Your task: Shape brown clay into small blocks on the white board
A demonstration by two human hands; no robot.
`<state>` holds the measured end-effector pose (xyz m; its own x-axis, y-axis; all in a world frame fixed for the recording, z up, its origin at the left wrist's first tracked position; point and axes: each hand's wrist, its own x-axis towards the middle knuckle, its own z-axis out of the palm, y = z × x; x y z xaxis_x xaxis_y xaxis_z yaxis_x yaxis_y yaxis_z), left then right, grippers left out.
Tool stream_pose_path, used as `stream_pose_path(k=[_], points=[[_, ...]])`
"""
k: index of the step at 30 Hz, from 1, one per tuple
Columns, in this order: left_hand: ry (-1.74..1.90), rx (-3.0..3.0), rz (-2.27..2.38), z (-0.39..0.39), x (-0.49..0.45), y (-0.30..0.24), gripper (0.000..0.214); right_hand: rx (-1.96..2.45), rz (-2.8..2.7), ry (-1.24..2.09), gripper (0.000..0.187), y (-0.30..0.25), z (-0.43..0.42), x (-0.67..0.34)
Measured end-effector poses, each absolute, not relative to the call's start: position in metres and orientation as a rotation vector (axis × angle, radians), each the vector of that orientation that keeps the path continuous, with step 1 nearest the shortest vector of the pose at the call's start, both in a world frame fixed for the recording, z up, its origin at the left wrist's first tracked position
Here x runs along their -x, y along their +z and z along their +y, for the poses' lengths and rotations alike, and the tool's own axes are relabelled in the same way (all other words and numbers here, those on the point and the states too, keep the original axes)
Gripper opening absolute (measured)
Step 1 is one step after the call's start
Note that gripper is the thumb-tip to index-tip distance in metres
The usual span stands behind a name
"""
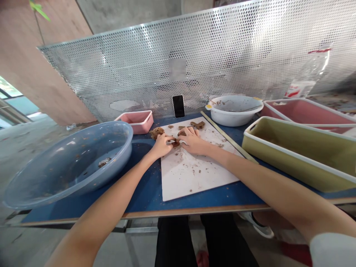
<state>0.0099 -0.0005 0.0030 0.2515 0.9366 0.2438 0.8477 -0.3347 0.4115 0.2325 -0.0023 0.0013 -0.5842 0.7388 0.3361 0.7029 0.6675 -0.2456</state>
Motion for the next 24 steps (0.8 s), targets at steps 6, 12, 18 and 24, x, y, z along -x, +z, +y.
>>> stream_pose_path(k=[6, 12, 18, 24], points=[[0.696, -2.334, 1.651, 0.0019, -0.0093, -0.001, 0.033, 1.121, -2.471, 0.129, 0.031, 0.0023, -0.0023, -0.2319], [0.732, -2.359, 1.616, 0.0033, -0.0086, -0.0029, 0.028, 1.149, -2.488, 0.142, 0.031, 0.0048, -0.0029, -0.2317], [0.721, -2.369, 1.612, 0.0029, -0.008, -0.0026, 0.028, 1.135, -2.488, 0.14, 0.031, -0.0001, 0.0015, -0.2323], [0.715, -2.382, 1.64, 0.004, -0.0069, -0.0021, 0.028, 1.078, -2.507, 0.063, 0.034, -0.0003, 0.0001, -0.2344]])
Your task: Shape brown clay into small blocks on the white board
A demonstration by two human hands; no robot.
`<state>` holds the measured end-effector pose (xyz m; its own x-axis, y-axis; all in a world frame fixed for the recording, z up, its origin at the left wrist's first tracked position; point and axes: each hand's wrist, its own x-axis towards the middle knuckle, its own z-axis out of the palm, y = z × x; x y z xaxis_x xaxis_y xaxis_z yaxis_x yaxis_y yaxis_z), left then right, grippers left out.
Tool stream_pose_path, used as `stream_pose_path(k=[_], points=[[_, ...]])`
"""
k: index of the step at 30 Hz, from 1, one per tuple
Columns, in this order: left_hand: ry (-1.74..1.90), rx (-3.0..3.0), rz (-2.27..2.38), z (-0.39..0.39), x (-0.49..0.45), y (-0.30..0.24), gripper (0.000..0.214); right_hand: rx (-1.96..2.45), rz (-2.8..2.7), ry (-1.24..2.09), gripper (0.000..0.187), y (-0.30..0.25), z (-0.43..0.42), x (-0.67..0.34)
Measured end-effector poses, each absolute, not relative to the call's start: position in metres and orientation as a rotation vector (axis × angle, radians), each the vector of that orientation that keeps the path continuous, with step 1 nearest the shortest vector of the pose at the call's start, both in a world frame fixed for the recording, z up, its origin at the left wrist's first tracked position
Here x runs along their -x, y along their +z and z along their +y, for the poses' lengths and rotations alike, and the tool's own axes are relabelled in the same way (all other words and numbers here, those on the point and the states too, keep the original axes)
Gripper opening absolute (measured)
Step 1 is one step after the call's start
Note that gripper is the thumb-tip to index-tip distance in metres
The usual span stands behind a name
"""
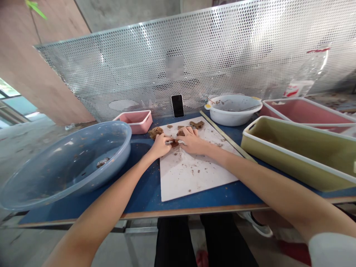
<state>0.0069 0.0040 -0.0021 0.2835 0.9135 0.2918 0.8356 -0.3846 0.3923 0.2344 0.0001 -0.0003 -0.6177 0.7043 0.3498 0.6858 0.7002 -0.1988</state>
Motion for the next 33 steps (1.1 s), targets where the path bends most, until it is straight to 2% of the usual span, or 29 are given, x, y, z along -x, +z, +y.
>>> stream_pose_path(k=[6, 19, 33], points=[[0.734, -2.388, 1.712, 0.004, -0.001, 0.004, 0.039, 1.064, -2.391, -0.004, 0.028, 0.004, -0.004, -0.236], [0.702, -2.414, 1.67, 0.003, -0.006, 0.001, 0.037, 1.148, -2.308, 0.014, 0.024, -0.003, 0.003, -0.229], [0.668, -2.425, 1.672, 0.006, -0.008, -0.004, 0.032, 1.264, -2.165, -0.019, 0.029, -0.016, 0.019, -0.201]])
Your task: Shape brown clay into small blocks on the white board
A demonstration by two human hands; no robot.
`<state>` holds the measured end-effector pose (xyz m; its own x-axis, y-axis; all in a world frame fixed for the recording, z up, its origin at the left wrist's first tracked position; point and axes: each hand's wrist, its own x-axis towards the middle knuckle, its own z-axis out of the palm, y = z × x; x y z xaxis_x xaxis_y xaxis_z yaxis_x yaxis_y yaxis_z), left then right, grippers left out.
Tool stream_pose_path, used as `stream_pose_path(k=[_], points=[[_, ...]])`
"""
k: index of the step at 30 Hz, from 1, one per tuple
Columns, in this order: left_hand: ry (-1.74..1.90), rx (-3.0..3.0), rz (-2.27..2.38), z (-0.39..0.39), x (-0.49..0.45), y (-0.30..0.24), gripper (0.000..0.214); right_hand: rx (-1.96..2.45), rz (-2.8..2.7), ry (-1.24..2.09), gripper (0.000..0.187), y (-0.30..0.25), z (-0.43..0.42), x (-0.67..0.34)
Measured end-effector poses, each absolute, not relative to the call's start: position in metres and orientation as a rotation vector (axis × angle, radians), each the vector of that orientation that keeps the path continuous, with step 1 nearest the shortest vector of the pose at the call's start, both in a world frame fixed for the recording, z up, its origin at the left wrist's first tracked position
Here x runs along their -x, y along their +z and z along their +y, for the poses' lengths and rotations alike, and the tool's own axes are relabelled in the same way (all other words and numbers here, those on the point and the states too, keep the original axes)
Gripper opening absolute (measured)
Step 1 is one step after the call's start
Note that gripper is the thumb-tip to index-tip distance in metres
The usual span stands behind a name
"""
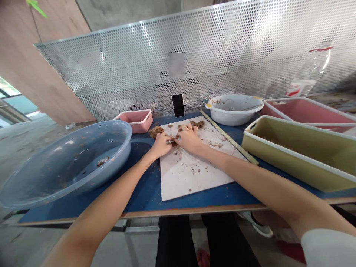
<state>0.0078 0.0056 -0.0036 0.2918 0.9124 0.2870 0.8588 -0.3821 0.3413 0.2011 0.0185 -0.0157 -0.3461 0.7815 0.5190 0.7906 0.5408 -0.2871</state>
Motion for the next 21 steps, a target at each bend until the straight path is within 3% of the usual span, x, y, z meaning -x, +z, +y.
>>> stream_pose_path(k=[6, 21], points=[[0.735, -2.377, 1.733, 0.004, -0.008, -0.001, 0.039, 1.292, -2.185, 0.027, 0.026, -0.014, 0.018, -0.201], [0.781, -2.386, 1.773, -0.008, -0.013, 0.012, 0.032, 1.3, -2.303, 0.014, 0.026, -0.009, 0.026, -0.199]])
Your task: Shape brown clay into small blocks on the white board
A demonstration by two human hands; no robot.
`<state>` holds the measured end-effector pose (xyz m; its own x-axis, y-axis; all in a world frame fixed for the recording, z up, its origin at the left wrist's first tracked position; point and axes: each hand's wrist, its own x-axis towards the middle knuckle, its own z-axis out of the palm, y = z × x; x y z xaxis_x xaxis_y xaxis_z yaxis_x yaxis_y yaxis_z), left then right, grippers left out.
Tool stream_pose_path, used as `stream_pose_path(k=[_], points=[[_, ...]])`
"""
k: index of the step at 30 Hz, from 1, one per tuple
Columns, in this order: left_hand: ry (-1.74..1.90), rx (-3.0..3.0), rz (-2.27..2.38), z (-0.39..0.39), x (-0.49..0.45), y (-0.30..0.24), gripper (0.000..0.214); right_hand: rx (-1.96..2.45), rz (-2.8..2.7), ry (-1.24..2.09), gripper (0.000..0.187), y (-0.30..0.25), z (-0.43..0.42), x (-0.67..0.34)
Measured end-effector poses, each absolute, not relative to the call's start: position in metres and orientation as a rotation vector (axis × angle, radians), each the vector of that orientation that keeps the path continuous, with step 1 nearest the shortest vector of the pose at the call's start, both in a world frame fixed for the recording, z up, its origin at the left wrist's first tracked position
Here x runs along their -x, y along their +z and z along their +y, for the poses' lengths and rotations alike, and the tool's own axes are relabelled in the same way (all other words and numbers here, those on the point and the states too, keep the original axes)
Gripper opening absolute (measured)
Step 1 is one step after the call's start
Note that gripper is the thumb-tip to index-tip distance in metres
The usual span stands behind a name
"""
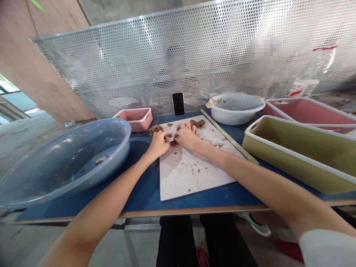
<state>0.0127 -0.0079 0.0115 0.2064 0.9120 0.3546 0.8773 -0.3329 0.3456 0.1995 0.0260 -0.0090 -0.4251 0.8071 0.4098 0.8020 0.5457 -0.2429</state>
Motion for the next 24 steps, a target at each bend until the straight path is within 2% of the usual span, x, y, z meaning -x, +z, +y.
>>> stream_pose_path(k=[4, 14, 20, 24], points=[[0.719, -2.36, 1.816, -0.009, -0.012, 0.01, 0.024, 1.295, -2.329, 0.021, 0.026, -0.006, 0.028, -0.2], [0.637, -2.416, 1.778, -0.012, -0.011, 0.007, 0.035, 1.324, -2.307, 0.069, 0.023, -0.009, 0.03, -0.198], [0.642, -2.432, 1.7, -0.008, -0.01, 0.007, 0.02, 1.377, -2.257, 0.099, 0.032, -0.005, 0.026, -0.205], [0.628, -2.468, 1.63, -0.004, -0.006, 0.008, 0.019, 1.34, -2.243, 0.099, 0.025, -0.002, 0.023, -0.214]])
